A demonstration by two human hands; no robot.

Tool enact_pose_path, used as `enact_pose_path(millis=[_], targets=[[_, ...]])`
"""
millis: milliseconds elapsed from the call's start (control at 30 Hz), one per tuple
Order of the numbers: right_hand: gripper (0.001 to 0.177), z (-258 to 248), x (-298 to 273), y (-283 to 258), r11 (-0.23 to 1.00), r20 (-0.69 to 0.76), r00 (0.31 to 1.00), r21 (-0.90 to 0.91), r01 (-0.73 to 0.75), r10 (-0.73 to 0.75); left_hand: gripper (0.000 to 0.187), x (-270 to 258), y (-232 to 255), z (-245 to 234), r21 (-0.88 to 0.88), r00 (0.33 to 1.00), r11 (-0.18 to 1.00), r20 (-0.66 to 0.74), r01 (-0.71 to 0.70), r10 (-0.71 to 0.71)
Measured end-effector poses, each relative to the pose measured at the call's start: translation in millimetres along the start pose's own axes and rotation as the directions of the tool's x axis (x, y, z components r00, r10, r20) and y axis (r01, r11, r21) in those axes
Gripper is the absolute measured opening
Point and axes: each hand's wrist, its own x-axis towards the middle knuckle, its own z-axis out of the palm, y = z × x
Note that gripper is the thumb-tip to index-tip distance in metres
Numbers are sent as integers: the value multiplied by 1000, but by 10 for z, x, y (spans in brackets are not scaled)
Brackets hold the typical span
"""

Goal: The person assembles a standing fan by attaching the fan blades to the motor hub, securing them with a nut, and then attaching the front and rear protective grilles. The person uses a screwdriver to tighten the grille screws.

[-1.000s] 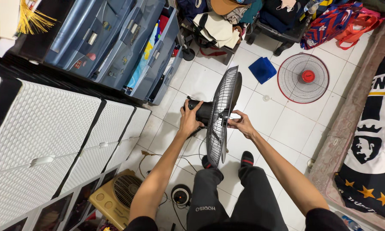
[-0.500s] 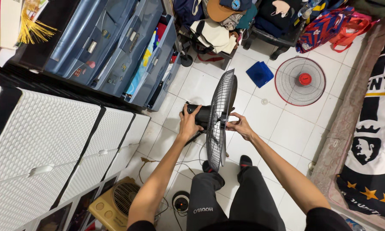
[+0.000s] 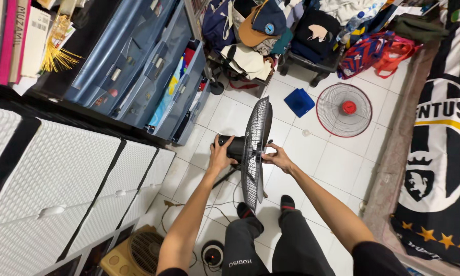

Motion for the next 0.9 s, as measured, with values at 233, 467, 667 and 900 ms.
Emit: enact_pose_path(millis=[233,467,667,900], targets=[[70,-114,1,-46,975,-13,997,-210,76,-81,72,-509,278,10,-244,965,967,-263,-70,4],[60,-118,-194,-242,826,-81,978,-551,117,-193,64,-1252,956,-43,-406,921,868,-365,-286,133],[69,-185,-588,-685,760,-36,927,-584,284,-374,63,-1422,1341,2,-419,909,867,-407,-272,88],[64,-389,-928,-1221,301,216,777,-834,462,-592,54,-1400,1520,229,-447,857,887,-496,-112,-141]])
